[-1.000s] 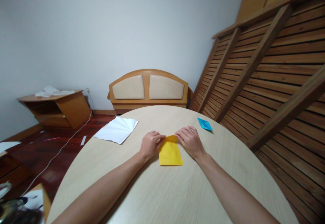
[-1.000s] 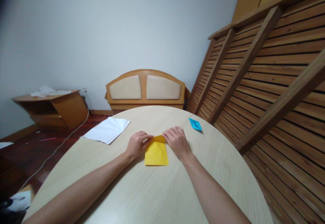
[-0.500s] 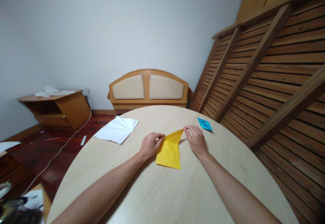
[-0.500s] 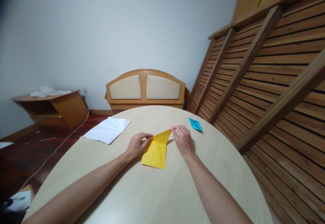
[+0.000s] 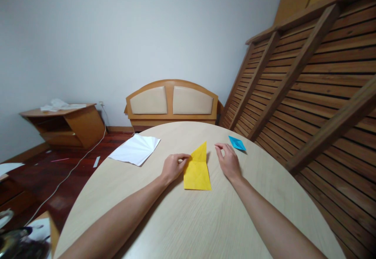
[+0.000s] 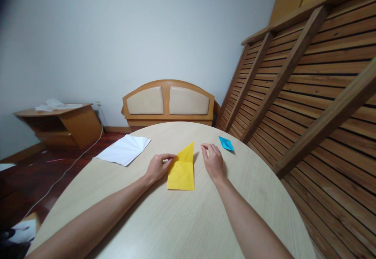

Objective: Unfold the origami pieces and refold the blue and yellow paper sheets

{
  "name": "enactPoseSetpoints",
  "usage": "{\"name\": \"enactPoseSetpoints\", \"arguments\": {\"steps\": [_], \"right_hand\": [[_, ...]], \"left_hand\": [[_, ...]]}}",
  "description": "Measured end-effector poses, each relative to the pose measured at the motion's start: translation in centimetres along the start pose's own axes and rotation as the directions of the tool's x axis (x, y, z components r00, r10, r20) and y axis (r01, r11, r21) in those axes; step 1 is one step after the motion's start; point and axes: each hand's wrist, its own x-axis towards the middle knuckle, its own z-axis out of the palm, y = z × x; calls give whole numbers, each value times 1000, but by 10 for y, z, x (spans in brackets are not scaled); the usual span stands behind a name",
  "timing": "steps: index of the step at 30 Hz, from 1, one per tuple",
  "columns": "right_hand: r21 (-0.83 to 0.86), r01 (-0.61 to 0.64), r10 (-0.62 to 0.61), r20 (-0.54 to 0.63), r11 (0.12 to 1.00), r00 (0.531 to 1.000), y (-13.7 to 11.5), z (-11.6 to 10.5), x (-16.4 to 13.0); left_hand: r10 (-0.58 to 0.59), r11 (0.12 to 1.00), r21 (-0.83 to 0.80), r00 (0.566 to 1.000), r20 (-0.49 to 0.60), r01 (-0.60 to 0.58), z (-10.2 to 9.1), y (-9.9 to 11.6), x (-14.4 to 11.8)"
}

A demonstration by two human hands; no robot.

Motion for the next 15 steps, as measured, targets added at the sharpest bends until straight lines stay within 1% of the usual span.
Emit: {"name": "enactPoseSetpoints", "arguments": {"steps": [2, 4, 6, 8, 12, 15], "right_hand": [[23, 39, -41, 87, 999, 995, -8, 1, -2], [72, 77, -90, 209, 994, 974, -17, 2, -4], [119, 108, -142, 331, 987, 933, -25, 3, -7], [146, 140, -190, 422, 979, 886, -31, 4, -10], [146, 205, -251, 536, 968, 806, -33, 3, -15], [128, 213, -247, 574, 969, 781, -29, 4, -17]], "left_hand": [[-77, 997, 20, 997, -19, 77, 0, -1, 1], [-120, 992, 46, 993, -19, 121, 1, -3, 2], [-139, 988, 70, 990, -15, 140, 3, -5, 2], [-148, 984, 100, 989, 2, 147, 4, -6, 2], [-139, 976, 178, 989, 54, 128, 5, -5, 0], [-114, 973, 211, 991, 73, 97, 5, -4, -1]]}}
